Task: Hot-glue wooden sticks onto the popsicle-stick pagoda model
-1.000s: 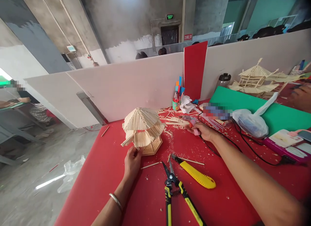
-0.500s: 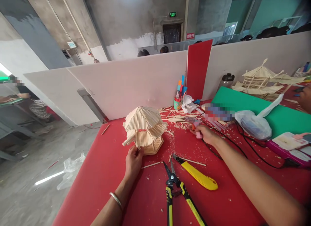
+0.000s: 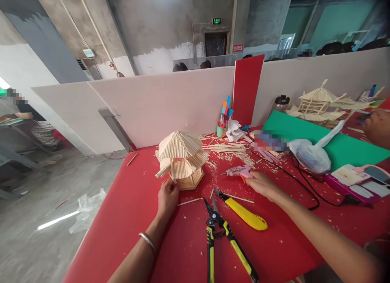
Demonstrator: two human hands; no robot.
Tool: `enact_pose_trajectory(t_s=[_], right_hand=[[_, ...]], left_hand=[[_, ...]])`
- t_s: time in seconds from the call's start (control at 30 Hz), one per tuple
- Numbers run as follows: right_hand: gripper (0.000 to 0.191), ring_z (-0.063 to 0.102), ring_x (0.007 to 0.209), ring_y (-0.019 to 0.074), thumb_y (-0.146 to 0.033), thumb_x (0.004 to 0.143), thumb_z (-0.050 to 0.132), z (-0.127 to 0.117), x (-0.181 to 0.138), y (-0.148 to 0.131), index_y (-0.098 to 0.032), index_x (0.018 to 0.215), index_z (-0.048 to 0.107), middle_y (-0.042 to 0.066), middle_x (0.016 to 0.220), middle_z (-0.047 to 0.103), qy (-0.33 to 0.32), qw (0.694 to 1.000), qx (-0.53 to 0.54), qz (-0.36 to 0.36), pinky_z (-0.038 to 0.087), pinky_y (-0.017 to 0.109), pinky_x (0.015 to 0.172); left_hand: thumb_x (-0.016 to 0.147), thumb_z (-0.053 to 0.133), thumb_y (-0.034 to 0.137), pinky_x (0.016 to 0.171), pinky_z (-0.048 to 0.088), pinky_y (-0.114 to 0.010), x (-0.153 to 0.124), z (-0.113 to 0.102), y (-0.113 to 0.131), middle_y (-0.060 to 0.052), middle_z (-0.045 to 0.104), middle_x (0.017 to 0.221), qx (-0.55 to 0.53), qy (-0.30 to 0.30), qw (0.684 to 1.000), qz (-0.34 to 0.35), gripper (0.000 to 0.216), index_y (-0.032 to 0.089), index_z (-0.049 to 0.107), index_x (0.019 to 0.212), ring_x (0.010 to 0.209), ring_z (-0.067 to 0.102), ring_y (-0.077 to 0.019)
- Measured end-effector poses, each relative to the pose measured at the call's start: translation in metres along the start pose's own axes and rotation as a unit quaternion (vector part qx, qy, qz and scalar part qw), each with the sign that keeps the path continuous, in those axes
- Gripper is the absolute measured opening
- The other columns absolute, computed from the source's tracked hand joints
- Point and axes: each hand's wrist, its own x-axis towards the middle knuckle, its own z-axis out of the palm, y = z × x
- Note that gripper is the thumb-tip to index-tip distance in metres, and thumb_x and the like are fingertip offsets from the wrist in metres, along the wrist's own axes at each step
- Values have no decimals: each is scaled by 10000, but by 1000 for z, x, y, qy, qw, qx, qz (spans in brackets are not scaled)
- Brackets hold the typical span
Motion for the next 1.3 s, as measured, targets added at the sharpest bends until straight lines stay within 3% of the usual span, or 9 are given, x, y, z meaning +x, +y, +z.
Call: enact_pose_trajectory(t_s=[0.17, 0.3, 0.4, 0.53, 0.67, 0.8, 0.9, 1.07, 1.3], right_hand=[[146, 574, 659, 164, -213, 775, 537, -3, 0, -7, -150, 797, 667, 68, 762, 668, 9, 992, -122, -36, 341, 249, 585], [329, 578, 1048, 302, -187, 790, 552, -3, -15, -18, -104, 1090, 659, 202, 1108, 652, 90, 971, -207, -83, 412, 366, 839], [452, 504, 1210, 315, -243, 855, 502, 7, -27, -34, -146, 1291, 575, 174, 1287, 586, 137, 941, -240, -194, 375, 442, 998], [471, 518, 1250, 222, -337, 926, 429, 40, -28, -55, -180, 1360, 525, 103, 1364, 560, 68, 929, -136, -338, 398, 391, 1073], [465, 517, 1260, 213, -320, 926, 439, 75, -29, -65, -176, 1360, 522, 103, 1351, 572, 70, 930, -67, -355, 420, 402, 1075], [431, 523, 1245, 222, -306, 946, 418, 77, -48, -64, -187, 1338, 549, 103, 1357, 561, 77, 916, -123, -375, 440, 398, 1052], [406, 537, 1224, 254, -330, 941, 451, 57, -69, -55, -228, 1314, 575, 96, 1363, 554, 71, 909, -215, -350, 466, 425, 1004], [368, 614, 1088, 304, -364, 907, 539, 30, -89, -39, -203, 1224, 635, 152, 1221, 621, 43, 922, -353, -155, 519, 389, 822], [295, 662, 925, 218, -200, 963, 422, 53, -97, -58, -139, 998, 708, 137, 979, 666, 11, 907, -398, -134, 478, 267, 711]], left_hand=[[792, 505, 448, 690, 435, -296, 0, -1, 3, -28, 635, 727, 24, -11, 1000, -6, 297, 203, 597, 651, 744, 577, -203], [777, 509, 412, 708, 450, -303, -1, -3, 5, -34, 654, 763, 22, -11, 1000, 4, 254, 207, 626, 681, 772, 591, -210], [759, 529, 393, 728, 465, -313, -2, -3, 6, -39, 677, 798, 17, -9, 1000, 10, 225, 211, 642, 691, 800, 603, -216], [739, 552, 370, 772, 478, -334, -2, -1, 3, -47, 700, 861, 11, -6, 1000, 13, 200, 214, 676, 753, 847, 614, -226], [721, 554, 339, 795, 480, -352, -2, 0, 2, -58, 710, 899, 5, -5, 1000, 11, 196, 214, 693, 778, 882, 613, -235], [724, 552, 324, 801, 480, -358, -3, 1, 2, -57, 709, 881, 8, -8, 1000, 16, 189, 215, 699, 771, 880, 608, -236], [734, 554, 330, 788, 483, -355, -3, 1, 2, -55, 702, 878, 10, -8, 1000, 13, 192, 216, 702, 778, 860, 608, -232], [732, 573, 338, 778, 489, -349, -3, 1, 0, -52, 690, 871, 13, -12, 1000, 4, 177, 221, 702, 765, 835, 610, -225], [727, 571, 326, 766, 488, -346, -2, 0, 2, -50, 696, 860, 8, -8, 1000, 8, 161, 224, 694, 747, 838, 611, -227]])
